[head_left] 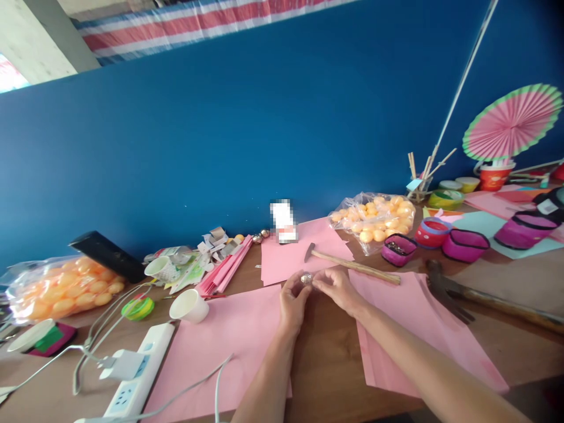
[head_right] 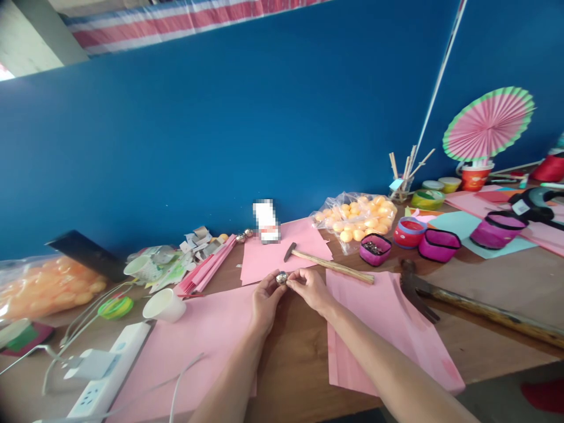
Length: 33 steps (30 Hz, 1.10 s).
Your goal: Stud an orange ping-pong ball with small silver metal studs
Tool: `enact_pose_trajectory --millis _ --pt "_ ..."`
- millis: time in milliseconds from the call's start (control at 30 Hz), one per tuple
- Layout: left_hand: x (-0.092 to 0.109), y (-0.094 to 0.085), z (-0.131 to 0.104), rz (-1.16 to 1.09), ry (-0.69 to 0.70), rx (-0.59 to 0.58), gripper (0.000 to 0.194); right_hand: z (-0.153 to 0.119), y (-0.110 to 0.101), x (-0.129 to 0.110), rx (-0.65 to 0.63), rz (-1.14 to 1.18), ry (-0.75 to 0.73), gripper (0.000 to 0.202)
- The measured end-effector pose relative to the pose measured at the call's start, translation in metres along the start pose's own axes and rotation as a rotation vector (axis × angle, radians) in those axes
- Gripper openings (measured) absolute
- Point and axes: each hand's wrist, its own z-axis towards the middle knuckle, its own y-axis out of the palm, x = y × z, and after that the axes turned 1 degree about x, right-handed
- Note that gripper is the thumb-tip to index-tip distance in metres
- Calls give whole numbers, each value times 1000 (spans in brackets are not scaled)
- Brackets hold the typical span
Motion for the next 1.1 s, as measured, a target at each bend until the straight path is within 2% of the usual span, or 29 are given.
enact_pose_trajectory --millis 900,1100 --pt "3 1 -1 28 -9 -5 44 -2 0 -7 43 6 37 18" --pt "5 2 -1 2 -8 -13 46 -1 4 -5 90 168 63 25"
